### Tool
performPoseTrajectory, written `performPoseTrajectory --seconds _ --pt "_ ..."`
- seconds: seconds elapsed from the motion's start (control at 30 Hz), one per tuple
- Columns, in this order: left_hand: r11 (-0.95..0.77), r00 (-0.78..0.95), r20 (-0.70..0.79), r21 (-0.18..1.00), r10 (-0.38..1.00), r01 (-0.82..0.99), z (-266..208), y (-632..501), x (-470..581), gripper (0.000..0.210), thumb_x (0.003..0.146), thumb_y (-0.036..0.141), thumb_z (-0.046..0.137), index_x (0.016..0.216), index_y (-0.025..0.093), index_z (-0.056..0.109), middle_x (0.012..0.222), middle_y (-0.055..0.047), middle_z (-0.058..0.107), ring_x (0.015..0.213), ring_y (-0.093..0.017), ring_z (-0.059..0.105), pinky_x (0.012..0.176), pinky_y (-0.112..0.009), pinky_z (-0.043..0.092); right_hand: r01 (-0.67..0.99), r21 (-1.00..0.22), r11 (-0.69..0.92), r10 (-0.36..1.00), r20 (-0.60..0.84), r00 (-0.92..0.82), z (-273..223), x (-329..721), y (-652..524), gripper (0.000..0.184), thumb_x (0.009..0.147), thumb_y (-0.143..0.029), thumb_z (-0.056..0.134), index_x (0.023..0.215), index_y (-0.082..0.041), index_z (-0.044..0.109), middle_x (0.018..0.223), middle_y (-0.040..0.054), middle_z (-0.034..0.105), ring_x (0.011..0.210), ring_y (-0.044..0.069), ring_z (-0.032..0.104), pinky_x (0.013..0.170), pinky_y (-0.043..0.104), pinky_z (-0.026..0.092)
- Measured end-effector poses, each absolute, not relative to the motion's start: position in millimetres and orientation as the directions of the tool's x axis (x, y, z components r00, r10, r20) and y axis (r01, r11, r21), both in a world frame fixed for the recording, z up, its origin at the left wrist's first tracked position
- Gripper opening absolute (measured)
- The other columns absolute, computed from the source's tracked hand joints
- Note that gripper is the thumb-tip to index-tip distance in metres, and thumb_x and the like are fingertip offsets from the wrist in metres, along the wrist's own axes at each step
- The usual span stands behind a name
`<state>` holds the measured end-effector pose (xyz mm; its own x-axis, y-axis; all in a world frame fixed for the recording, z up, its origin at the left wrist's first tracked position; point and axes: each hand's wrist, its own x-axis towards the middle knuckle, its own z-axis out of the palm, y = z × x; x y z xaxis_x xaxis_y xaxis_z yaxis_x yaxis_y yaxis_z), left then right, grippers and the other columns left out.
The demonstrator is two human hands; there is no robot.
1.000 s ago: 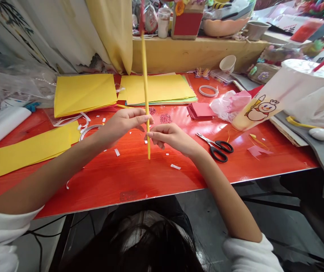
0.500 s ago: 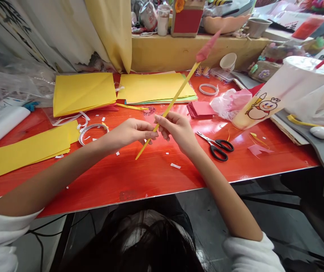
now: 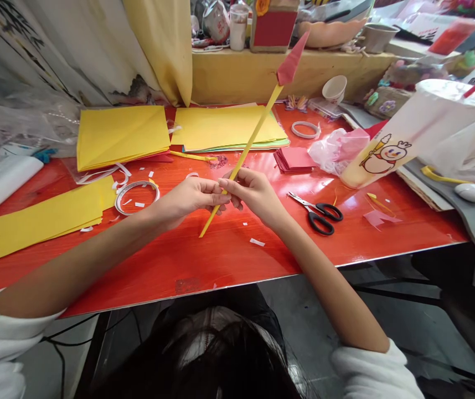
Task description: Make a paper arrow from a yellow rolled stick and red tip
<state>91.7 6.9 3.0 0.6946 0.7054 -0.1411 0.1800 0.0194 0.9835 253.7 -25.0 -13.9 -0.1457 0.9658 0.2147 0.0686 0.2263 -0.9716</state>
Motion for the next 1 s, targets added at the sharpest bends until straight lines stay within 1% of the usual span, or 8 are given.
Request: performPoseTrajectory --seconds 0.1,0.33,0.57,0.67,0.77,0.87,0.93,1.0 --pt "-0.023 0.704 -0.128 0.979 0.698 0.201 0.6 10.2 91.6 0.03 0.069 0.039 0.067 0.066 0.012 0.056 0.069 -0.001 0.057 0.07 -0.011 0.052 0.072 -0.028 0.04 0.059 -0.971 0.233 0.967 0.225 -0.12 -12.8 253.6 -25.1 0.021 0.078 -0.036 0.063 0.074 -0.016 0.059 0.057 -0.0029 0.053 0.046 0.005 0.047 0.04 0.019 0.035" --pt "-0.086 0.674 -0.104 0.966 0.732 0.242 -2.5 5.2 94.1 0.033 0.071 0.039 0.064 0.061 0.014 0.045 0.068 0.0 0.052 0.068 -0.01 0.048 0.068 -0.027 0.037 0.08 -0.968 0.239 0.968 0.232 -0.093 -13.1 251.2 -26.5 0.024 0.079 -0.039 0.062 0.074 -0.016 0.058 0.055 -0.0044 0.048 0.046 0.004 0.045 0.039 0.018 0.034" --pt "-0.107 0.689 -0.118 0.956 0.715 0.274 3.6 6.1 93.0 0.031 0.07 0.039 0.066 0.064 0.014 0.05 0.064 0.002 0.049 0.062 -0.009 0.043 0.061 -0.025 0.033 0.032 -0.964 0.264 0.964 0.262 -0.052 -12.7 252.6 -25.5 0.022 0.081 -0.037 0.06 0.074 -0.017 0.056 0.054 -0.0052 0.046 0.043 0.003 0.043 0.037 0.018 0.03" --pt "-0.127 0.678 -0.109 0.949 0.727 0.289 4.0 4.8 93.0 0.034 0.069 0.04 0.067 0.06 0.015 0.046 0.061 0.003 0.046 0.059 -0.008 0.04 0.059 -0.025 0.03 0.039 -0.96 0.279 0.96 0.277 -0.051 -11.8 252.4 -26.0 0.022 0.081 -0.038 0.06 0.074 -0.017 0.056 0.053 -0.0056 0.044 0.043 0.003 0.042 0.038 0.018 0.03" --pt "-0.101 0.664 -0.076 0.969 0.744 0.224 1.9 3.0 92.9 0.038 0.07 0.041 0.066 0.056 0.015 0.043 0.059 0.003 0.046 0.061 -0.008 0.044 0.061 -0.025 0.032 0.05 -0.96 0.274 0.96 0.27 -0.077 -11.9 251.6 -27.0 0.023 0.08 -0.039 0.061 0.077 -0.017 0.057 0.056 -0.0049 0.047 0.045 0.004 0.043 0.038 0.018 0.032" --pt "-0.073 0.719 -0.079 0.981 0.691 0.177 0.2 5.2 91.5 0.033 0.07 0.043 0.065 0.061 0.013 0.053 0.065 0.0 0.054 0.071 -0.011 0.052 0.068 -0.026 0.036 0.082 -0.96 0.267 0.953 0.251 -0.168 -12.1 251.5 -27.6 0.025 0.078 -0.04 0.063 0.075 -0.016 0.057 0.058 -0.0037 0.051 0.046 0.004 0.044 0.039 0.019 0.032" --pt "-0.072 0.731 -0.14 0.965 0.668 0.251 0.5 7.9 90.1 0.032 0.068 0.044 0.066 0.064 0.013 0.057 0.066 -0.001 0.056 0.067 -0.011 0.051 0.066 -0.027 0.036 0.1 -0.958 0.269 0.954 0.251 -0.16 -12.0 251.8 -27.5 0.026 0.078 -0.04 0.063 0.071 -0.016 0.056 0.056 -0.0041 0.049 0.045 0.004 0.043 0.039 0.019 0.031" --pt "-0.097 0.694 -0.178 0.937 0.697 0.337 2.3 9.2 89.0 0.034 0.067 0.045 0.067 0.06 0.014 0.055 0.06 0.001 0.053 0.057 -0.009 0.045 0.058 -0.026 0.033 0.085 -0.96 0.268 0.961 0.259 -0.097 -11.8 252.3 -27.1 0.027 0.079 -0.04 0.062 0.069 -0.016 0.055 0.053 -0.0049 0.046 0.044 0.004 0.042 0.038 0.019 0.03"
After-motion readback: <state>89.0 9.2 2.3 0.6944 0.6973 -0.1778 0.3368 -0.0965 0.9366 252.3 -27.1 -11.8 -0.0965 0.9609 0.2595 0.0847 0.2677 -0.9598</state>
